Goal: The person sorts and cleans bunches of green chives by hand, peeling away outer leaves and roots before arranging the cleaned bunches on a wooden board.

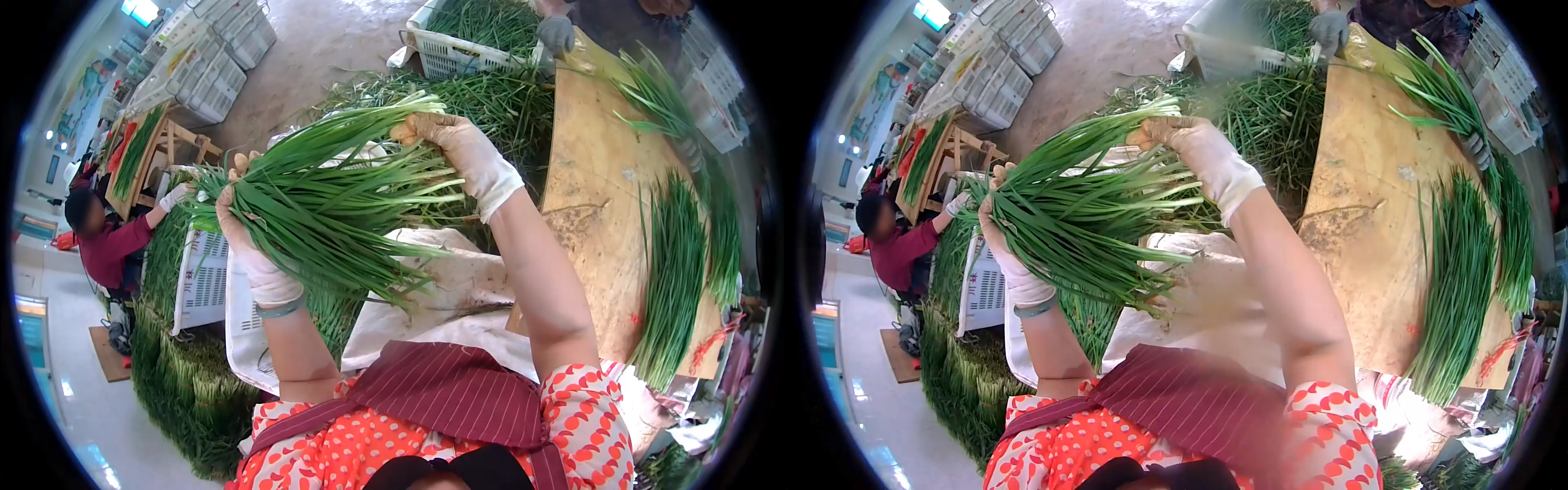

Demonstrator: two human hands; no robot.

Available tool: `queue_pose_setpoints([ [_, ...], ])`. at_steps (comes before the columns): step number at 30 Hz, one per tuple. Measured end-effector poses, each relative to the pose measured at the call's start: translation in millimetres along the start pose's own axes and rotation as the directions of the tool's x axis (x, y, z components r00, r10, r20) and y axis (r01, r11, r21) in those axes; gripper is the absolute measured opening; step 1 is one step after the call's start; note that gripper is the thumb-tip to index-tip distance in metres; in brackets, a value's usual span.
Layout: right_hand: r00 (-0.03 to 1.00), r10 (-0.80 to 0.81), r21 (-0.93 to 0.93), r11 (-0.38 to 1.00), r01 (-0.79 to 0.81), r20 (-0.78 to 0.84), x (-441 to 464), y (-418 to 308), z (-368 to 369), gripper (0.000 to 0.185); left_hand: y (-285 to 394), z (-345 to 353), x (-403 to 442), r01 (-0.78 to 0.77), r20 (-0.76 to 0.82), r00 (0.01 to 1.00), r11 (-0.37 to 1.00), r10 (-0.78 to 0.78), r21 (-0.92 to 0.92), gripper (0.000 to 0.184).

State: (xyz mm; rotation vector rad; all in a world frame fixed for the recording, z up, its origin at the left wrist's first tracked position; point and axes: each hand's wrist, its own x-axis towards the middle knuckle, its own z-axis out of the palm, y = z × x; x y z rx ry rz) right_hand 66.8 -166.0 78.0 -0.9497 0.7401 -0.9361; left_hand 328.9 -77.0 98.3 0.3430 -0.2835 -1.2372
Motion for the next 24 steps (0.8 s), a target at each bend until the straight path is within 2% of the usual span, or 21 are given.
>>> queue_pose_setpoints([
  [1,1.0,0.003,0.0,1.0,-0.003,-0.003,-4.4,-1.6,2.1,0.024,0.1,-2.1,0.2,0.003,-0.003,1.0,1.0,-0.003,-0.001,0.03],
  [3,0.999,0.017,-0.124,0.992,-0.012,0.041,-14.0,-8.7,9.3,0.026,-0.1,-6.6,1.2,-0.01,0.072,0.997,0.999,0.013,-0.049,0.042],
  [4,0.993,-0.08,-0.178,0.979,0.095,0.089,-6.6,0.2,11.0,0.029,-1.6,-2.7,-0.2,-0.009,0.072,0.997,0.999,0.013,-0.05,0.042],
  [6,0.997,-0.037,-0.186,0.981,0.05,0.072,-2.5,7.6,4.9,0.03,-6.3,9.2,-3.2,-0.044,-0.026,0.999,0.998,0.045,0.039,0.044],
  [7,0.998,0.005,-0.193,0.981,0.006,0.056,-4.7,3.0,7.3,0.031,-6.5,9.1,-3.0,-0.043,-0.025,0.999,0.998,0.044,0.038,0.044],
  [8,0.994,0.11,-0.087,0.99,-0.111,-0.02,-15.5,-10.8,13.5,0.029,-5.8,8.5,-3.4,-0.026,-0.004,1.0,0.999,0.026,0.033,0.036],
  [9,0.994,0.109,-0.087,0.99,-0.111,-0.019,-14.9,-9.0,12.2,0.029,-5.1,8.2,-3.8,-0.01,0.019,1.0,1.0,0.01,0.028,0.029],
  [11,0.999,-0.006,0.087,0.996,0.003,0.032,-12.3,-0.9,8.0,0.027,-4.0,13.8,-7.4,0.001,0.024,1.0,0.997,-0.003,0.074,0.029],
  [13,0.999,-0.037,0.025,0.999,0.036,0.028,-15.3,-2.2,7.5,0.025,-2.6,12.7,-7.0,0.016,0.026,0.999,0.993,-0.019,0.119,0.029],
  [15,0.997,0.058,0.048,0.997,-0.06,0.042,-26.6,-12.5,9.5,0.025,4.0,3.0,0.5,-0.038,0.006,0.999,0.997,0.038,0.064,0.028],
  [16,0.993,-0.019,0.12,0.993,0.004,0.116,-25.8,-7.9,-0.1,0.023,6.9,1.7,1.6,-0.038,0.007,0.999,0.997,0.037,0.063,0.028],
  [18,0.977,-0.182,0.078,0.982,0.174,0.11,-30.4,-9.4,-17.9,0.019,13.3,-1.6,1.3,-0.061,0.093,0.994,0.996,0.055,0.066,0.027],
  [19,0.964,-0.254,0.18,0.955,0.237,0.081,-39.1,-16.8,-21.3,0.019,17.8,-3.9,1.1,-0.062,0.092,0.994,0.996,0.056,0.066,0.027],
  [21,0.935,-0.328,0.407,0.878,0.25,0.133,-39.3,-21.4,-58.2,0.021,28.5,-11.3,2.0,-0.068,-0.02,0.997,0.992,0.071,0.108,0.027],
  [22,0.915,-0.374,0.515,0.82,0.251,0.15,-37.3,-22.3,-80.5,0.021,36.6,-23.7,5.7,-0.022,0.131,0.991,0.999,0.018,0.028,0.029],
  [23,0.892,-0.422,0.616,0.749,0.244,0.161,-38.1,-27.5,-87.1,0.024,39.1,-25.5,5.5,-0.021,0.13,0.991,0.999,0.017,0.028,0.029],
  [24,0.939,-0.315,0.287,0.895,0.342,-0.138,-46.0,-31.7,-92.4,0.041,40.7,-26.5,5.1,-0.044,0.066,0.997,0.997,0.04,0.056,0.03],
])
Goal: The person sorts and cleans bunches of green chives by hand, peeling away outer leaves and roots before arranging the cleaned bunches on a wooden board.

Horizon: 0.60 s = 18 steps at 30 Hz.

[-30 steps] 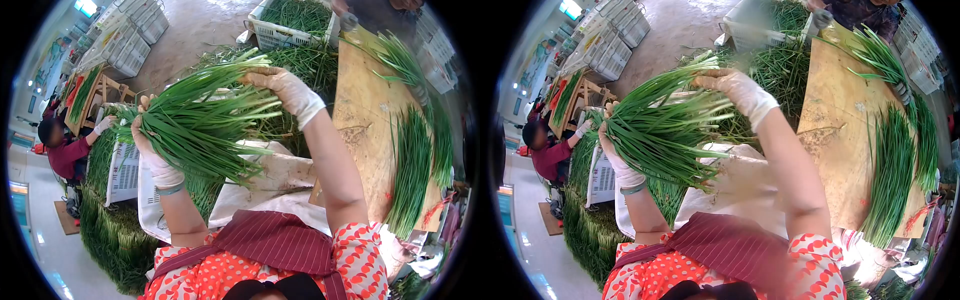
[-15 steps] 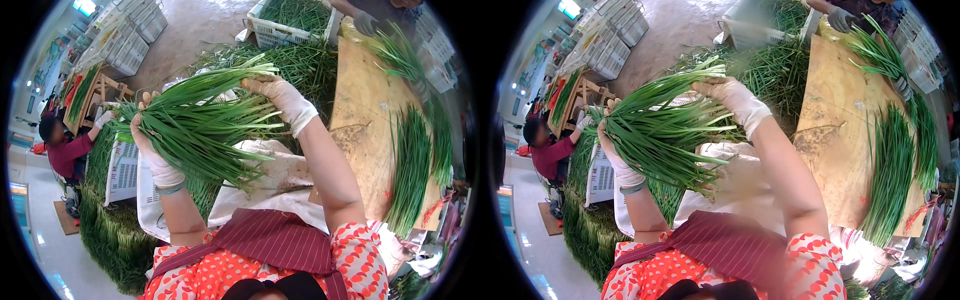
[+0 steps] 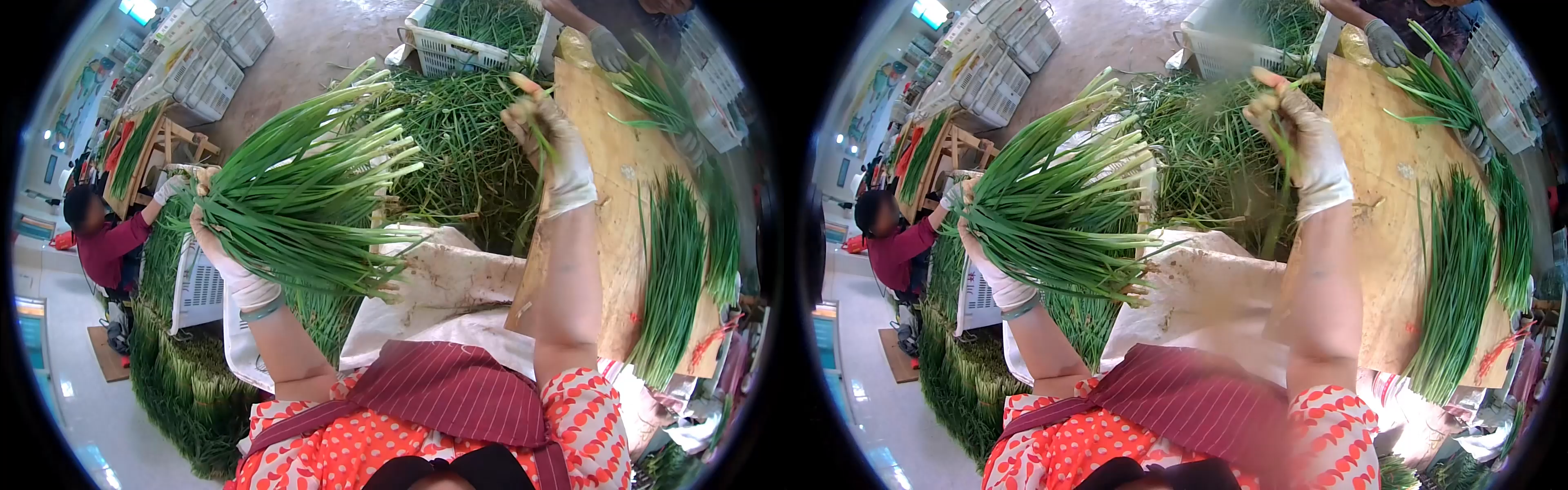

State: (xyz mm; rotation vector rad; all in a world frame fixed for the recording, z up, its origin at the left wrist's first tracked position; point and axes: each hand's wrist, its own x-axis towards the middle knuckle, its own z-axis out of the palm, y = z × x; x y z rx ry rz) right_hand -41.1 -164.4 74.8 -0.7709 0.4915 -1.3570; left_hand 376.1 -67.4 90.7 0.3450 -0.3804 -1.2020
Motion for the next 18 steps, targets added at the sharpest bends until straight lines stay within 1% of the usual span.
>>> queue_pose_setpoints([
  [1,1.0,0.0,0.0,1.0,0.0,0.002,4.0,4.5,-3.6,0.041,0.6,-0.4,-0.7,-0.02,-0.065,0.998,0.999,0.022,0.03,0.031],
  [2,0.979,-0.109,-0.724,0.687,-0.05,-0.171,10.1,12.7,-8.6,0.048,-0.8,1.9,-2.5,-0.02,-0.065,0.998,0.999,0.022,0.03,0.031],
  [3,0.929,-0.308,-0.973,-0.042,-0.228,-0.204,13.8,17.6,-13.5,0.056,-4.2,6.3,-4.3,-0.017,0.005,1.0,1.0,0.017,0.017,0.032],
  [4,0.959,-0.258,-0.994,0.02,-0.112,-0.113,10.4,12.6,0.4,0.055,-7.0,9.0,-4.9,-0.012,0.075,0.997,1.0,0.012,0.001,0.033],
  [5,0.985,-0.168,-0.923,0.384,0.026,-0.042,13.3,14.1,10.0,0.05,-7.3,9.0,-4.7,-0.011,0.077,0.997,1.0,0.011,0.0,0.033],
  [6,0.994,-0.102,-0.875,0.483,0.028,-0.025,10.3,14.1,20.8,0.045,-6.4,8.2,-4.9,0.041,0.073,0.997,0.999,-0.04,-0.022,0.032],
  [7,0.999,-0.038,-0.816,0.578,0.021,-0.001,2.1,10.0,55.3,0.041,-6.5,8.0,-5.2,0.095,0.069,0.993,0.995,-0.092,-0.042,0.031],
  [8,0.999,-0.005,-0.76,0.649,0.036,0.042,-2.3,11.5,72.9,0.041,-8.3,9.0,-5.1,0.098,0.07,0.993,0.994,-0.095,-0.039,0.031],
  [9,0.996,0.021,-0.697,0.716,0.047,0.089,-3.4,14.7,85.8,0.042,-11.6,10.6,-5.1,0.092,0.057,0.994,0.995,-0.09,-0.031,0.031],
  [10,0.994,0.036,-0.756,0.652,0.051,0.098,0.5,19.0,95.1,0.045,-15.1,12.3,-5.0,0.085,0.043,0.996,0.996,-0.084,-0.025,0.031],
  [11,0.992,0.082,-0.74,0.673,0.018,0.099,3.8,24.7,100.9,0.045,-18.4,14.2,-4.7,0.089,0.044,0.995,0.996,-0.087,-0.025,0.031],
  [13,0.973,0.165,-0.623,0.781,-0.029,0.162,14.9,36.3,102.7,0.042,-24.4,19.1,-4.4,0.055,0.105,0.993,0.998,-0.05,-0.037,0.032],
  [14,0.955,0.234,-0.488,0.865,-0.118,0.185,18.9,38.3,103.6,0.035,-26.9,23.2,-7.2,0.056,0.104,0.993,0.998,-0.052,-0.037,0.032],
  [15,0.955,0.236,-0.487,0.865,-0.121,0.182,22.2,41.4,99.5,0.035,-28.7,28.5,-10.8,0.032,0.052,0.998,0.999,-0.03,-0.044,0.032],
  [16,0.955,0.198,-0.325,0.938,-0.12,0.219,23.4,44.7,96.6,0.031,-28.6,31.1,-13.8,0.008,-0.003,1.0,0.999,-0.009,-0.049,0.033],
  [17,0.957,0.153,-0.151,0.981,-0.118,0.248,22.9,47.2,93.7,0.027,-26.9,31.2,-14.7,0.011,-0.007,1.0,0.999,-0.012,-0.046,0.033],
  [18,0.982,0.093,-0.178,0.982,-0.063,0.164,21.7,47.5,90.1,0.022,-24.7,30.9,-14.5,0.011,-0.039,0.999,1.0,-0.01,0.022,0.033],
])
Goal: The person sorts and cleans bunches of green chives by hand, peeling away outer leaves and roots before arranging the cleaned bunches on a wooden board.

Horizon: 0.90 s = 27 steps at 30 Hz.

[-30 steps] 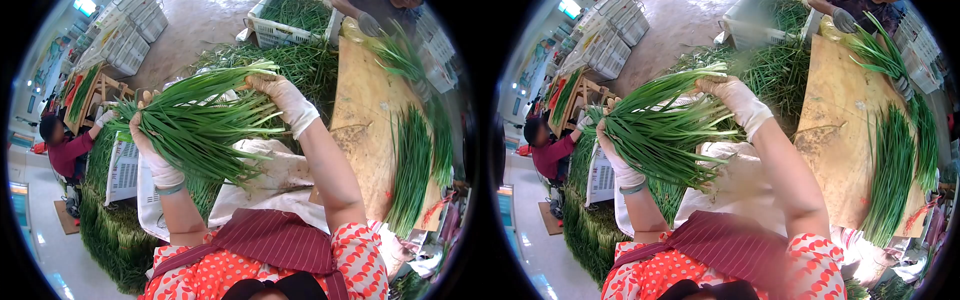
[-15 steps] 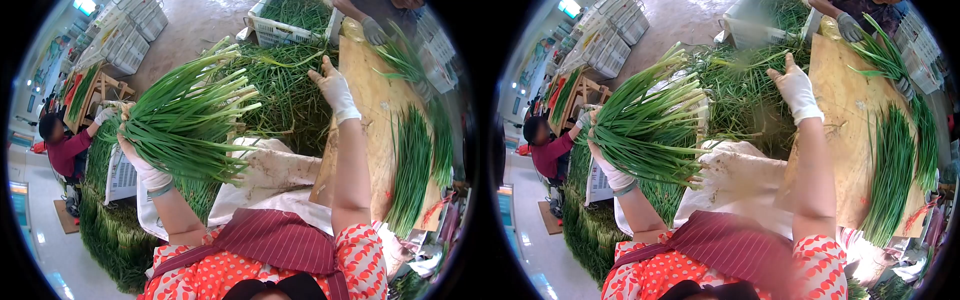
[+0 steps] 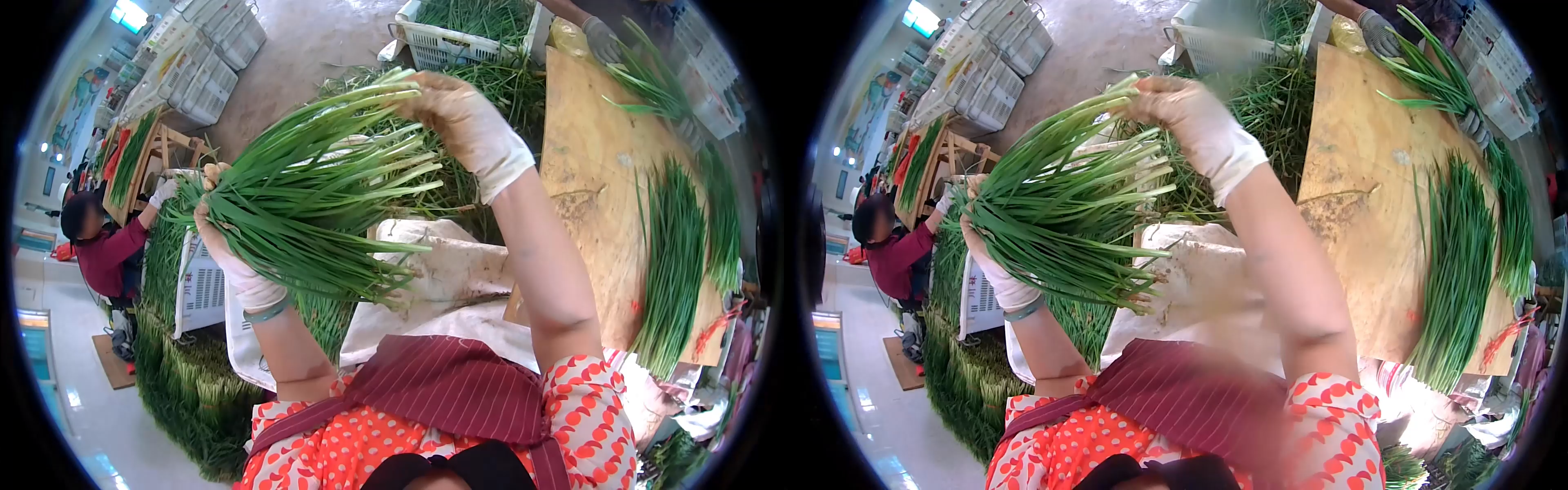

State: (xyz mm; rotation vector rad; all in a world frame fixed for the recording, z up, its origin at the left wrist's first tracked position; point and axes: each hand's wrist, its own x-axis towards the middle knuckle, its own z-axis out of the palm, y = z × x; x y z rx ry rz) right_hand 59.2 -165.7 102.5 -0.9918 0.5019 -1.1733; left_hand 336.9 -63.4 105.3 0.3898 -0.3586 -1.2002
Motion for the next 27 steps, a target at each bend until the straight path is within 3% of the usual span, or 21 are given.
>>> queue_pose_setpoints([
  [1,0.998,-0.059,0.033,0.998,0.06,-0.02,-3.8,-10.0,-2.4,0.02,2.2,-1.3,-0.1,-0.002,-0.033,0.999,0.998,0.004,0.067,0.033],
  [3,0.956,-0.269,0.187,0.952,0.244,0.119,-6.3,-24.6,-25.6,0.02,8.3,-7.4,-2.1,0.029,0.003,1.0,0.996,-0.029,0.079,0.033],
  [5,0.957,-0.216,-0.032,0.976,0.214,-0.195,-22.2,-33.2,-36.3,0.027,13.4,-13.7,-0.3,0.054,0.042,0.997,0.995,-0.057,0.086,0.034],
  [6,0.964,-0.202,-0.504,0.859,0.088,-0.176,-25.7,-37.3,-39.3,0.036,15.0,-17.0,1.9,0.038,0.079,0.996,0.999,-0.041,0.035,0.035],
  [7,0.964,-0.199,-0.502,0.86,0.086,-0.176,-29.5,-30.0,-41.1,0.036,17.2,-20.6,5.7,0.028,0.117,0.993,1.0,-0.026,-0.014,0.035],
  [9,0.994,-0.009,-0.643,0.763,-0.062,-0.106,-41.7,-9.7,-45.3,0.042,16.7,-26.6,9.6,0.029,0.177,0.984,0.999,-0.024,-0.022,0.038],
  [10,0.987,0.152,-0.57,0.807,-0.154,-0.052,-47.7,-7.3,-34.0,0.045,12.4,-22.2,7.2,-0.01,0.121,0.993,0.999,0.005,0.039,0.039],
  [11,0.984,0.18,-0.498,0.851,-0.165,-0.018,-51.0,-2.4,-22.3,0.05,9.7,-19.8,5.6,-0.046,0.066,0.997,0.994,0.039,0.102,0.041],
  [13,0.953,0.304,-0.604,0.762,-0.232,0.017,-46.3,10.9,-9.1,0.055,7.5,-26.6,9.5,-0.025,0.07,0.997,0.999,0.022,0.048,0.043],
  [15,0.983,0.151,-0.688,0.725,-0.042,0.1,-41.3,35.5,-4.1,0.056,-2.0,-12.1,3.4,-0.093,-0.04,0.994,0.986,0.1,0.14,0.044],
  [17,0.979,0.163,-0.655,0.754,-0.043,0.124,-29.9,57.4,-9.7,0.048,-0.3,-13.2,5.7,-0.087,-0.05,0.994,0.98,0.097,0.177,0.044],
  [19,0.927,0.367,-0.494,0.822,-0.283,0.079,-21.1,67.6,-14.6,0.046,0.1,-13.4,7.5,-0.082,-0.064,0.993,0.974,0.097,0.213,0.044],
  [21,0.945,0.313,-0.43,0.869,-0.243,0.098,-23.0,72.4,-16.3,0.036,-1.7,-11.6,8.3,-0.087,-0.064,0.992,0.966,0.105,0.244,0.046],
  [22,0.989,0.007,-0.633,0.769,0.088,0.147,-26.0,71.5,-11.7,0.033,-3.9,-7.4,6.5,-0.084,-0.067,0.992,0.966,0.103,0.246,0.046],
  [23,0.925,-0.273,-0.768,0.522,0.372,0.263,-29.7,72.3,-7.3,0.03,-7.0,-0.6,3.2,-0.068,-0.098,0.991,0.963,0.097,0.262,0.047],
  [24,0.876,-0.378,-0.715,0.519,0.468,0.298,-31.5,74.3,-3.6,0.021,-9.3,2.9,2.0,-0.052,-0.127,0.988,0.959,0.091,0.278,0.047],
  [25,0.878,-0.377,-0.716,0.521,0.464,0.295,-33.0,73.8,-5.5,0.021,-9.6,0.3,3.8,-0.049,-0.129,0.988,0.959,0.088,0.279,0.047],
  [27,0.934,-0.111,-0.834,0.424,0.354,0.34,-35.8,70.3,-13.1,0.019,-7.7,-13.6,13.1,-0.1,0.059,0.994,0.957,0.088,0.273,0.048],
])
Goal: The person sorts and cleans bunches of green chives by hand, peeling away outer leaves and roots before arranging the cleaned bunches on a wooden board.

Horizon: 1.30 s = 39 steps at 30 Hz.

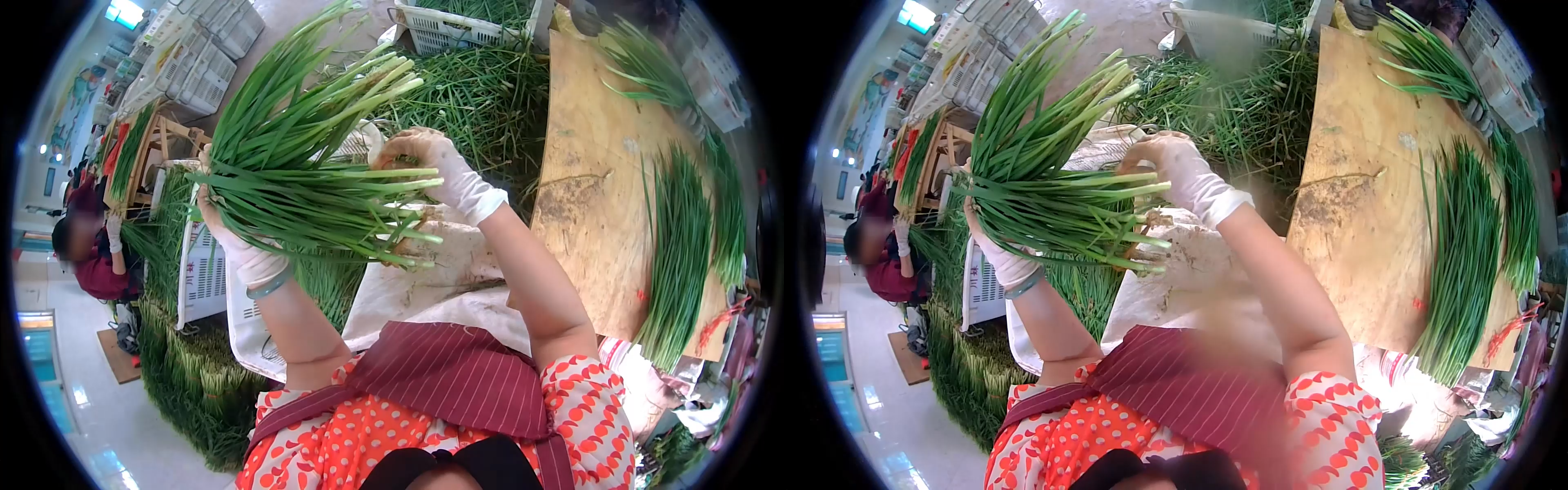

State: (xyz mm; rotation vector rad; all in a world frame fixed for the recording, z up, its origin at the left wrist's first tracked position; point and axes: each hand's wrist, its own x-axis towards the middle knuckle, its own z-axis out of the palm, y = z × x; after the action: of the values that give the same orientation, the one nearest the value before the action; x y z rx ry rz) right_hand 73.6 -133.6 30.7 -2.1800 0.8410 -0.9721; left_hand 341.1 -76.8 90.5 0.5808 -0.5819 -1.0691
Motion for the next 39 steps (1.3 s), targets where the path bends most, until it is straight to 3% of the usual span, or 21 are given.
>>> queue_pose_setpoints([
  [4,0.861,0.445,0.595,0.771,-0.227,-0.248,-25.5,-13.6,-29.6,0.026,4.7,-6.4,10.5,0.039,-0.118,0.992,0.999,-0.038,0.004,0.045],
  [6,0.93,0.347,0.722,0.613,-0.321,0.119,-46.3,-10.5,-47.7,0.057,3.6,-11.2,14.3,0.016,-0.125,0.992,1.0,-0.014,0.013,0.042],
  [7,0.937,0.224,0.7,0.623,-0.35,0.269,-48.6,-21.5,-49.8,0.079,0.9,-9.2,15.5,-0.047,-0.121,0.991,0.991,0.063,0.128,0.04],
  [8,0.895,0.299,0.533,0.724,-0.438,0.33,-51.5,-20.4,-39.1,0.086,-2.5,-7.4,17.3,-0.109,-0.108,0.984,0.965,0.138,0.24,0.038],
  [9,0.908,0.283,0.541,0.733,-0.413,0.31,-54.9,-23.6,-32.6,0.082,-1.3,-14.4,26.2,-0.046,-0.14,0.989,0.999,0.042,-0.02,0.036],
  [10,0.92,0.266,0.548,0.741,-0.387,0.289,-48.2,-37.7,-27.7,0.079,-3.7,-14.0,27.8,-0.044,-0.137,0.99,0.999,0.04,-0.024,0.036],
  [12,0.859,0.383,0.297,0.823,-0.484,0.34,-35.9,-37.0,-18.1,0.057,-6.8,-10.5,31.3,0.05,0.03,0.999,0.957,-0.044,-0.286,0.038],
  [13,0.838,0.452,0.704,0.485,-0.519,0.307,-28.7,-44.5,-9.4,0.046,-8.8,18.7,23.3,-0.09,-0.176,0.983,0.979,0.058,-0.184,0.038],
  [14,0.797,0.517,0.926,0.023,-0.378,0.313,-25.3,-48.4,-5.3,0.036,-7.5,15.9,23.8,-0.09,-0.171,0.984,0.979,0.058,-0.183,0.038],
  [15,0.822,0.479,0.949,-0.092,-0.301,0.307,-24.7,-40.4,-3.3,0.031,-5.2,9.7,25.3,-0.031,-0.01,1.0,0.932,0.03,-0.362,0.038],
  [17,0.853,0.447,0.958,-0.036,-0.285,0.271,-26.4,-39.7,-3.6,0.032,-1.4,12.0,20.7,0.064,0.189,0.981,0.864,0.036,-0.499,0.035],
  [21,0.889,0.365,0.925,0.15,-0.349,0.276,-34.2,-42.9,-3.4,0.032,10.0,12.0,15.6,0.169,0.181,0.982,0.703,-0.058,-0.691,0.029],
  [22,0.888,0.364,0.924,0.148,-0.351,0.279,-33.7,-44.7,-1.9,0.032,9.3,13.8,14.4,0.167,0.178,0.982,0.704,-0.058,-0.69,0.029],
  [24,0.862,0.424,0.935,0.089,-0.345,0.278,-31.6,-48.5,-1.1,0.032,4.6,22.2,13.5,-0.058,0.095,0.99,0.913,0.105,-0.404,0.03],
  [25,0.862,0.425,0.935,0.09,-0.344,0.276,-30.9,-49.1,-3.2,0.032,2.1,21.4,17.3,0.041,0.271,0.955,0.854,0.119,-0.519,0.031],
  [28,0.809,0.484,0.924,0.001,-0.382,0.334,-30.1,-50.3,-4.9,0.031,5.3,12.4,18.7,0.214,0.336,0.942,0.781,-0.005,-0.587,0.03],
  [30,0.848,0.49,0.97,0.022,-0.244,0.202,-33.5,-54.6,1.7,0.033,1.8,5.8,23.5,0.106,0.3,0.952,0.853,0.061,-0.512,0.033],
  [32,0.87,0.436,0.964,0.027,-0.266,0.228,-41.2,-62.6,-5.4,0.035,1.3,14.4,23.0,-0.069,-0.04,0.997,0.949,0.06,-0.307,0.033],
  [36,0.894,0.34,0.955,-0.058,-0.291,0.293,-49.0,-50.9,-1.8,0.044,4.3,-19.0,41.9,-0.023,0.036,0.999,0.911,0.041,-0.412,0.034],
  [38,0.903,0.349,0.962,0.017,-0.274,0.251,-44.2,-55.5,-4.1,0.049,7.7,-11.2,37.8,0.105,0.116,0.992,0.858,-0.054,-0.502,0.034],
  [39,0.896,0.354,0.924,0.169,-0.344,0.269,-39.3,-53.9,-5.3,0.049,5.0,-5.6,35.5,0.099,0.17,0.985,0.86,-0.014,-0.501,0.033],
])
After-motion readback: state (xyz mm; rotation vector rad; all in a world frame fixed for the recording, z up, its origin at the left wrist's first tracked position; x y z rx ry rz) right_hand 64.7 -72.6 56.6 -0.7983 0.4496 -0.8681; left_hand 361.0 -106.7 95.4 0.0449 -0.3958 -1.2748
